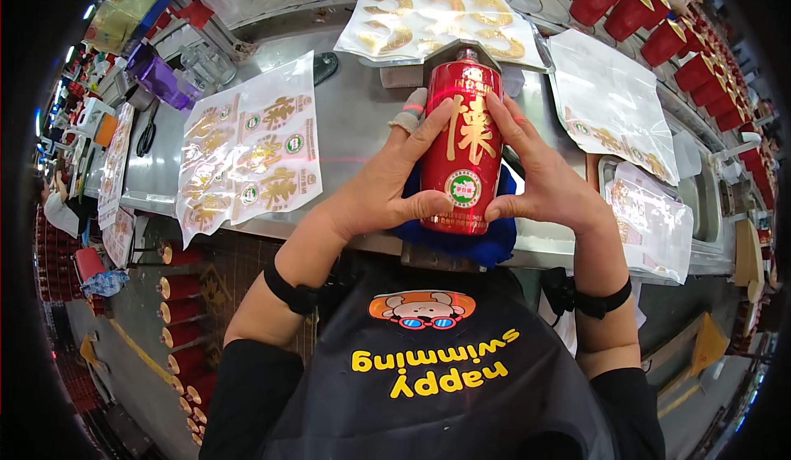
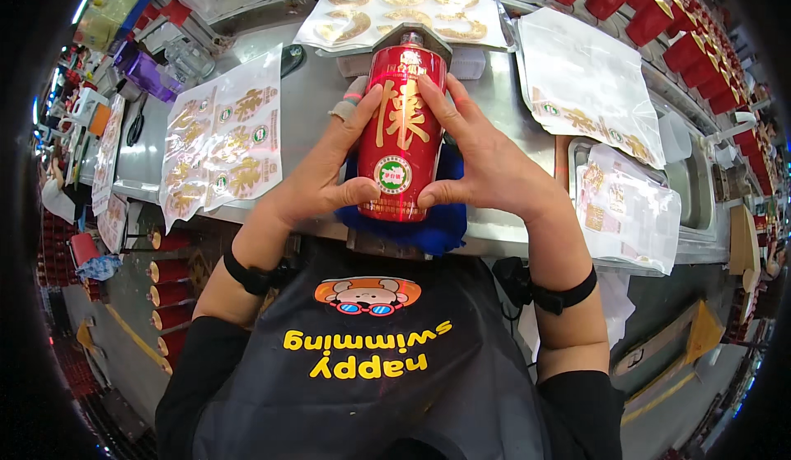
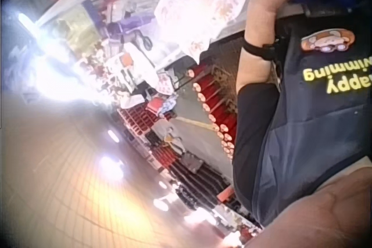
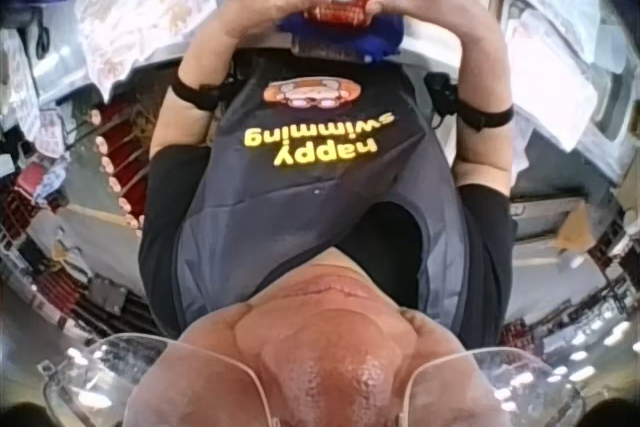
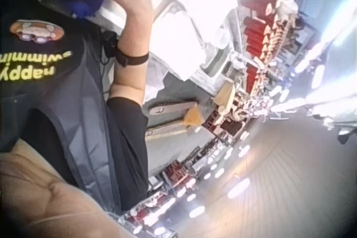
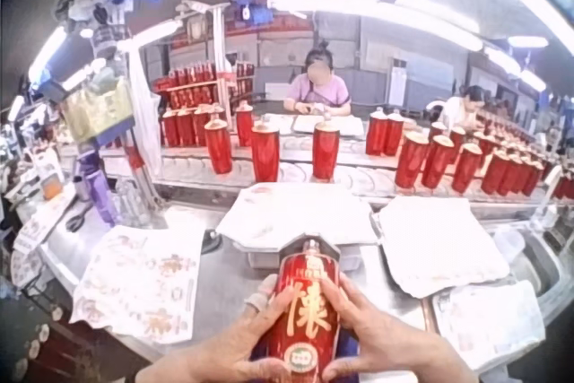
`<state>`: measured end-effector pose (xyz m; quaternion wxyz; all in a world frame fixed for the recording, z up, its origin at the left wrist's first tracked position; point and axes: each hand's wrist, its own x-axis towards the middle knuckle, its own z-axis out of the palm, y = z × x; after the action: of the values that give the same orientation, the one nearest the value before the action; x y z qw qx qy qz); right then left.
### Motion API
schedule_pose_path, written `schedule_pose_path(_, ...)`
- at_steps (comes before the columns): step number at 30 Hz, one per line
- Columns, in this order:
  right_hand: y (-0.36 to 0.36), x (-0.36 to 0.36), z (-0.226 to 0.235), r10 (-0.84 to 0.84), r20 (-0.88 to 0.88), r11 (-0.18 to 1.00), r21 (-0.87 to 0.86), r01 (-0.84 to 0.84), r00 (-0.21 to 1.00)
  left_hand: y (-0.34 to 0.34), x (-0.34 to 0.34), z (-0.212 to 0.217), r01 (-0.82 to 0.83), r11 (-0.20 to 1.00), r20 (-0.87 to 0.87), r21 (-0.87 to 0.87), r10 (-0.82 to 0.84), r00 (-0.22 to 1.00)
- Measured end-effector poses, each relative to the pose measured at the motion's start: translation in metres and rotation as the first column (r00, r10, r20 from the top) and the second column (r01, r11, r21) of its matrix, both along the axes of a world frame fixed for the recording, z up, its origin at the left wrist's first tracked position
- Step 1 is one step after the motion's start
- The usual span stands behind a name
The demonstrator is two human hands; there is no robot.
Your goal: Apply adhesive labels to red and gold liquor bottles on an assembly line.
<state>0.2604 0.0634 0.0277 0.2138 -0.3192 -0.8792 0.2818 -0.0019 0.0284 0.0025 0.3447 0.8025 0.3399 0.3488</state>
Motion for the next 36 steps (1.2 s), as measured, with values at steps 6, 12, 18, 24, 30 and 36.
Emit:
schedule_pose_path(6,-0.003,0.005,0.014,0.03,0.054,0.998,0.048,-0.033,0.998,-0.013,0.004,0.001,-0.14,0.988,0.021,0.065,0.139,0.99)
schedule_pose_path(12,-0.013,-0.009,0.081,-0.049,0.009,0.998,0.027,0.049,0.999,-0.048,0.006,0.009,-0.068,0.784,-0.1,0.617,0.164,0.981)
schedule_pose_path(18,0.042,-0.032,0.077,-0.251,-0.244,0.814,0.47,0.341,0.937,-0.036,0.008,0.033,0.044,0.762,-0.223,0.646,0.133,0.966)
schedule_pose_path(24,-0.002,0.008,0.043,-0.461,-0.332,0.846,0.116,0.521,0.823,0.036,0.019,0.047,0.139,0.752,-0.25,0.644,0.035,0.968)
schedule_pose_path(30,-0.014,0.007,0.05,-0.405,-0.243,0.907,0.015,0.421,0.881,0.082,0.015,0.044,-0.067,0.793,-0.1,0.606,0.16,0.982)
schedule_pose_path(36,-0.005,-0.002,0.035,-0.456,-0.395,0.889,-0.157,0.43,0.798,0.07,0.019,0.032,-0.152,0.914,0.049,0.375,0.145,0.988)
